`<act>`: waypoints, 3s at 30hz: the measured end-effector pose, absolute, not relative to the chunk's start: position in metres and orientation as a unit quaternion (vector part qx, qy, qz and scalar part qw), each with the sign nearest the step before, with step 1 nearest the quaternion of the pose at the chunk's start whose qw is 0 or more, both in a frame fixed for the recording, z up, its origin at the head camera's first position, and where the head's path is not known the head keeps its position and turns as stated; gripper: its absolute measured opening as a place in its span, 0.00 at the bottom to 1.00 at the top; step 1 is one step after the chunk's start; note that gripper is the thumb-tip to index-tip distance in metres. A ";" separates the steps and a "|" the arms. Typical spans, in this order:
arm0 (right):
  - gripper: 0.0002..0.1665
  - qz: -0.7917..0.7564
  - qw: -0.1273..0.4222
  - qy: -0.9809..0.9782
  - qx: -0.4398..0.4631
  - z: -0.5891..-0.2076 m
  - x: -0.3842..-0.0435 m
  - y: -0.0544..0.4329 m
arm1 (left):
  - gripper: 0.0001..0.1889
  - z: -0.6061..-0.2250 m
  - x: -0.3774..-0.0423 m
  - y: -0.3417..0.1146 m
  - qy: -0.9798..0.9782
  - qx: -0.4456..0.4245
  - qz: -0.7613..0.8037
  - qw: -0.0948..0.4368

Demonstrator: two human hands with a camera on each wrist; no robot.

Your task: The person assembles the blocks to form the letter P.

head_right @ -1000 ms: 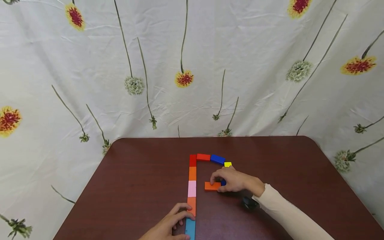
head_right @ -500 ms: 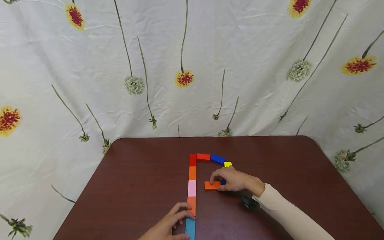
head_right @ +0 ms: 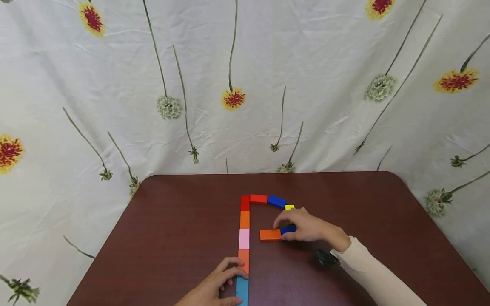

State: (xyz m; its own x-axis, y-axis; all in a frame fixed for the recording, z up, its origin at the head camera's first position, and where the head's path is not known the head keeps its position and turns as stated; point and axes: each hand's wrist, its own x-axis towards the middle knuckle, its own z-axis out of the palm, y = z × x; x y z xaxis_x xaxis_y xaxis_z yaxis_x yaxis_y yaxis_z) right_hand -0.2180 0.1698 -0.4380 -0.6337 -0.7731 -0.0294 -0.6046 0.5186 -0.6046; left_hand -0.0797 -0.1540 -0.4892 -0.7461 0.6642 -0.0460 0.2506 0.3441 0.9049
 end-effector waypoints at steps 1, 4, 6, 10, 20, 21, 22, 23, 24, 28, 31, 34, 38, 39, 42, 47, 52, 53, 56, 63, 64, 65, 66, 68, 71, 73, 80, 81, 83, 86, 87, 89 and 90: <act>0.15 -0.287 0.145 0.858 -0.400 -0.437 -0.217 0.173 | 0.20 -0.489 -0.080 -0.154 0.792 0.286 0.496 0.211; 0.16 -0.296 0.136 0.861 -0.390 -0.436 -0.215 0.184 | 0.20 -0.488 -0.079 -0.155 0.791 0.282 0.499 0.216; 0.17 -0.301 0.127 0.864 -0.383 -0.437 -0.213 0.192 | 0.20 -0.488 -0.080 -0.155 0.791 0.281 0.499 0.217; 0.18 -0.307 0.102 0.874 -0.361 -0.440 -0.210 0.206 | 0.20 -0.487 -0.080 -0.154 0.794 0.274 0.497 0.221; 0.17 -0.314 0.036 0.886 -0.340 -0.452 -0.205 0.228 | 0.20 -0.488 -0.079 -0.155 0.789 0.284 0.500 0.217; 0.17 -0.313 0.032 0.887 -0.338 -0.453 -0.204 0.230 | 0.20 -0.488 -0.079 -0.155 0.789 0.286 0.500 0.215; 0.17 -0.313 0.026 0.888 -0.336 -0.455 -0.204 0.232 | 0.20 -0.488 -0.079 -0.155 0.788 0.288 0.500 0.213; 0.17 -0.313 0.024 0.889 -0.334 -0.455 -0.204 0.233 | 0.20 -0.488 -0.079 -0.155 0.788 0.289 0.500 0.212; 0.16 -0.314 0.022 0.888 -0.334 -0.456 -0.203 0.235 | 0.20 -0.488 -0.079 -0.155 0.788 0.290 0.500 0.210; 0.16 -0.319 0.016 0.884 -0.341 -0.458 -0.202 0.243 | 0.20 -0.489 -0.080 -0.155 0.789 0.297 0.498 0.204; 0.17 -0.326 0.023 0.880 -0.344 -0.459 -0.202 0.248 | 0.20 -0.490 -0.080 -0.154 0.790 0.300 0.496 0.201; 0.17 -0.330 0.035 0.878 -0.344 -0.460 -0.202 0.252 | 0.20 -0.489 -0.080 -0.154 0.790 0.298 0.497 0.202; 0.15 -0.330 0.051 0.877 -0.345 -0.463 -0.202 0.256 | 0.20 -0.488 -0.079 -0.154 0.790 0.290 0.498 0.207; 0.14 -0.331 0.053 0.877 -0.345 -0.464 -0.202 0.256 | 0.20 -0.488 -0.079 -0.154 0.791 0.290 0.498 0.207; 0.13 -0.338 0.064 0.873 -0.345 -0.466 -0.201 0.256 | 0.20 -0.488 -0.079 -0.155 0.791 0.291 0.497 0.206; 0.13 -0.351 0.091 0.864 -0.350 -0.466 -0.199 0.254 | 0.20 -0.489 -0.079 -0.155 0.789 0.295 0.497 0.206; 0.15 -0.362 0.120 0.855 -0.350 -0.465 -0.198 0.255 | 0.20 -0.489 -0.080 -0.155 0.788 0.298 0.499 0.206; 0.15 -0.365 0.125 0.851 -0.355 -0.464 -0.198 0.256 | 0.20 -0.489 -0.080 -0.155 0.788 0.298 0.498 0.205; 0.13 -0.366 0.138 0.836 -0.384 -0.462 -0.199 0.258 | 0.20 -0.489 -0.080 -0.155 0.788 0.296 0.499 0.206; 0.15 -0.346 0.134 0.826 -0.424 -0.463 -0.200 0.263 | 0.20 -0.489 -0.079 -0.155 0.790 0.290 0.499 0.207; 0.15 -0.343 0.132 0.829 -0.422 -0.463 -0.199 0.263 | 0.20 -0.489 -0.079 -0.155 0.790 0.291 0.499 0.206; 0.15 -0.340 0.131 0.832 -0.419 -0.463 -0.199 0.263 | 0.20 -0.489 -0.079 -0.155 0.789 0.292 0.499 0.206; 0.15 -0.339 0.132 0.834 -0.416 -0.464 -0.199 0.263 | 0.20 -0.489 -0.079 -0.155 0.789 0.292 0.499 0.207; 0.14 -0.344 0.137 0.834 -0.410 -0.464 -0.198 0.263 | 0.20 -0.489 -0.079 -0.155 0.788 0.293 0.500 0.207; 0.14 -0.354 0.152 0.830 -0.403 -0.463 -0.198 0.262 | 0.20 -0.489 -0.080 -0.155 0.787 0.291 0.501 0.212; 0.16 -0.358 0.162 0.828 -0.400 -0.463 -0.197 0.262 | 0.20 -0.489 -0.080 -0.155 0.788 0.288 0.501 0.214; 0.16 -0.356 0.175 0.833 -0.385 -0.455 -0.199 0.260 | 0.19 -0.486 -0.083 -0.152 0.791 0.265 0.503 0.226; 0.16 -0.355 0.174 0.835 -0.382 -0.453 -0.199 0.259 | 0.19 -0.485 -0.083 -0.151 0.791 0.263 0.503 0.228; 0.16 -0.349 0.169 0.843 -0.374 -0.449 -0.200 0.257 | 0.20 -0.485 -0.083 -0.151 0.790 0.263 0.504 0.232; 0.17 -0.336 0.155 0.855 -0.364 -0.442 -0.201 0.250 | 0.20 -0.484 -0.082 -0.153 0.787 0.266 0.506 0.230; 0.17 -0.331 0.153 0.858 -0.362 -0.440 -0.201 0.246 | 0.19 -0.485 -0.082 -0.154 0.786 0.269 0.507 0.228; 0.17 -0.321 0.147 0.864 -0.359 -0.436 -0.201 0.240 | 0.19 -0.485 -0.082 -0.156 0.785 0.274 0.508 0.224; 0.17 -0.317 0.145 0.866 -0.359 -0.434 -0.201 0.237 | 0.19 -0.486 -0.081 -0.156 0.785 0.277 0.508 0.221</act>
